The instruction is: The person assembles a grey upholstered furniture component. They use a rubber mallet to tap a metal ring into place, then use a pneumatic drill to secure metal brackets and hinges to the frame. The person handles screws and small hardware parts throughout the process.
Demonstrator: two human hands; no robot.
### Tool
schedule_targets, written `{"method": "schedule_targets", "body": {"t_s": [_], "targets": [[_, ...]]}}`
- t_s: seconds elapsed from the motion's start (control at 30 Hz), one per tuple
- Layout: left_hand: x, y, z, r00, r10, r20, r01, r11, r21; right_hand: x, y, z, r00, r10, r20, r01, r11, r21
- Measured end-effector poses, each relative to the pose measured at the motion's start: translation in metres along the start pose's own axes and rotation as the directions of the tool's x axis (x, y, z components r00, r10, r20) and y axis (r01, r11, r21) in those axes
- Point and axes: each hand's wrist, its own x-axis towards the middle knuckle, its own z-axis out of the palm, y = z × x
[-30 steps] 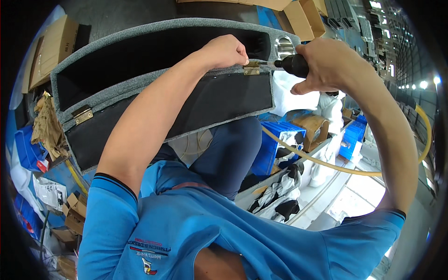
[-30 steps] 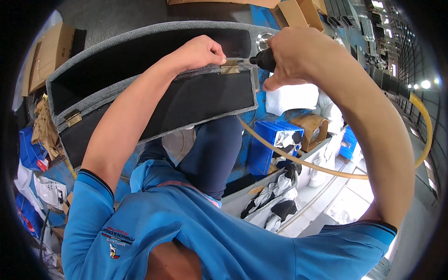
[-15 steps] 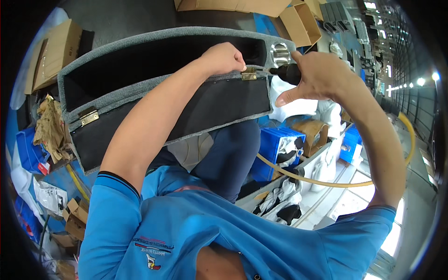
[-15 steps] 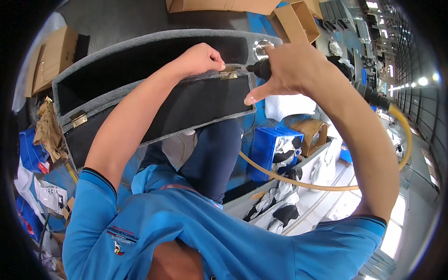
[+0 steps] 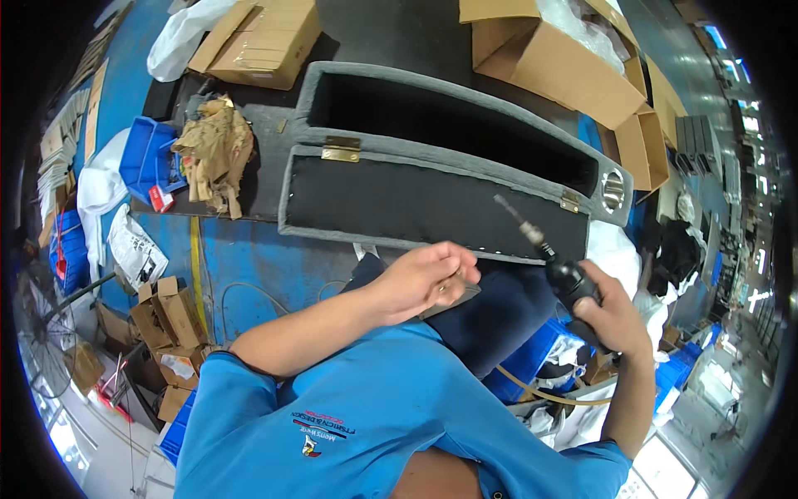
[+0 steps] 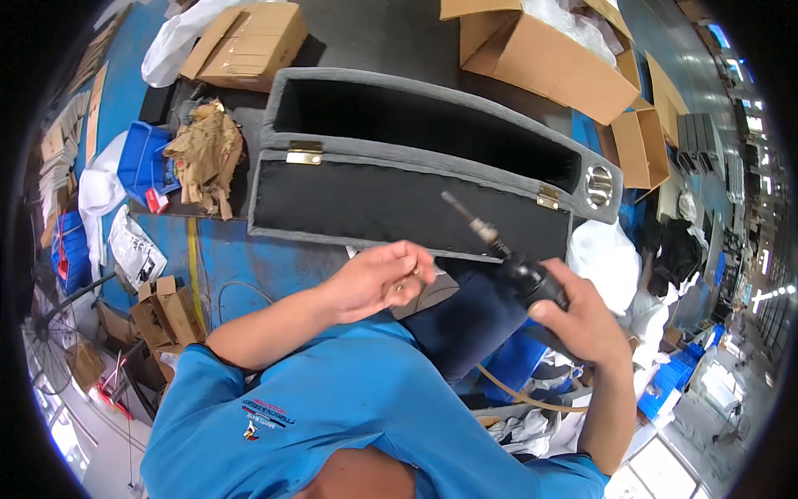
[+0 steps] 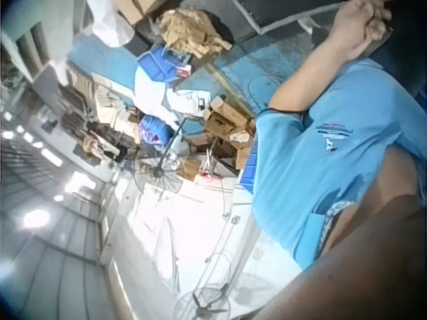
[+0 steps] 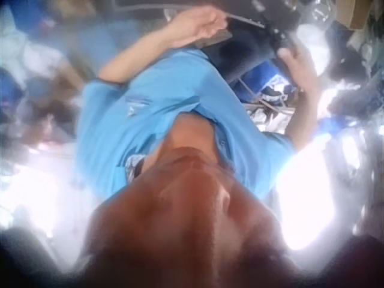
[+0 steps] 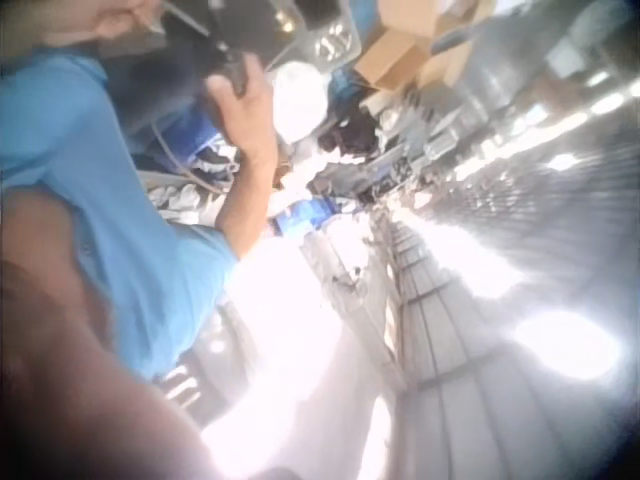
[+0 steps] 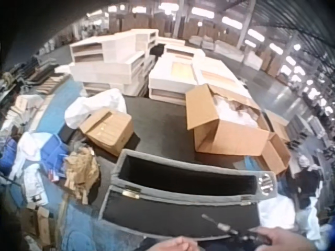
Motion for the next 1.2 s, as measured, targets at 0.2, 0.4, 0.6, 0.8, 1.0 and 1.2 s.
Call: {"method": "schedule_targets", "body": {"t_s": [0.2,0.4,0.6,0.8,1.0,1.2], "targets": [[-0.034,0.031,-0.016,0.936,0.322,-0.14,-0.304,0.943,0.136,0.001,-0.012,0.049,0.993,0.006,0.122,-0.009,1.0,0.023],[-0.017,0.09,-0.024,0.952,0.282,-0.119,-0.29,0.956,-0.051,0.02,-0.001,0.06,0.991,-0.129,0.03,0.126,0.988,0.09],[-0.004,0.121,-0.006,0.924,0.326,-0.198,-0.272,0.927,0.258,0.063,0.008,0.043,0.995,-0.092,0.047,0.084,0.984,0.155],[0.015,0.157,-0.008,0.975,0.22,-0.031,-0.19,0.9,0.393,0.087,-0.009,0.018,0.992,-0.118,0.038,0.11,0.98,0.167],[0.007,0.168,-0.013,0.976,0.192,-0.099,-0.145,0.923,0.357,0.089,-0.029,0.013,0.995,-0.101,-0.013,0.102,0.977,0.185],[-0.022,0.157,-0.037,0.957,0.288,-0.028,-0.271,0.926,0.261,0.087,-0.034,0.086,0.992,-0.121,-0.025,0.124,0.974,0.19]]}}
